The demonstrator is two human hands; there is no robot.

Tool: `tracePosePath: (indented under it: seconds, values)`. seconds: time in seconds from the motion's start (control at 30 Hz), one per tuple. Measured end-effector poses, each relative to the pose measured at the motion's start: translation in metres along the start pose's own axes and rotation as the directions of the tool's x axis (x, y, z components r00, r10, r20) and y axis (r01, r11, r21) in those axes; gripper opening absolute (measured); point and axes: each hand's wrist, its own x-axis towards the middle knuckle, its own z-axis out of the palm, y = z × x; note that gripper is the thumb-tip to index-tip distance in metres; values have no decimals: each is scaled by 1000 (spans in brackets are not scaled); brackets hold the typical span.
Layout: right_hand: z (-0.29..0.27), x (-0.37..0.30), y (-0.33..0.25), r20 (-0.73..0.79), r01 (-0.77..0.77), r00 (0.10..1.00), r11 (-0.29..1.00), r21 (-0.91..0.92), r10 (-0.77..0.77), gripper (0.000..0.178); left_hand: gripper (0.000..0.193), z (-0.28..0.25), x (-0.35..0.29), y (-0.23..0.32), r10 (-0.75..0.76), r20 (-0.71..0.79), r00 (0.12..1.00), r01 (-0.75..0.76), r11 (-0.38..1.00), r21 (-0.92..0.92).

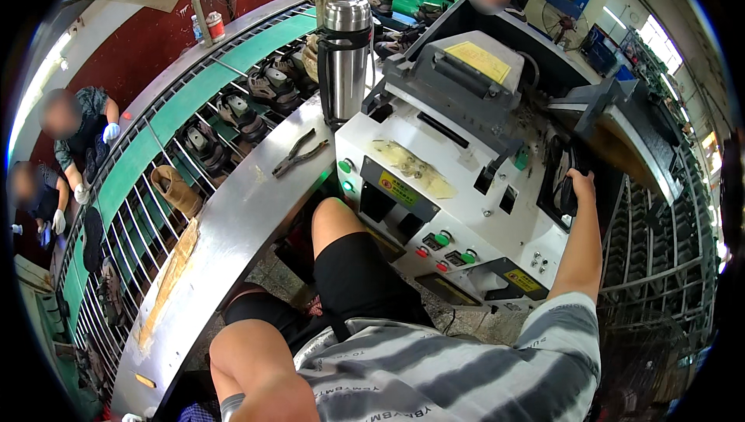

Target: The person takes shoes and outsoles from a conveyor belt, places them into a heat-press machine to bond them, and سپس places the bonded shoes back onto the belt.

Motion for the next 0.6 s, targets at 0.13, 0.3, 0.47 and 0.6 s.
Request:
tracePosePath:
  seconds: [0.13, 0.3, 0.47, 0.6]
  values:
    - [-6, -28, -14, -64, -61, 996, 998, -1, 61, 96, 54, -14, 18, 48, -359, -11, 933, 359, 931, 63]
    - [-3, -71, 2, -279, -145, 947, 987, 63, 157, 95, 53, -30, 49, 87, -654, -39, 756, 653, 757, -38]
    - [24, -118, 34, -656, 243, 753, 947, 209, -48, 103, 45, -25, 58, 57, -634, -87, 768, 628, 773, -87]
    - [68, -171, 75, -797, 501, 603, 793, 346, -34, 101, 41, -31, 78, 69, -767, -143, 625, 725, 639, -257]
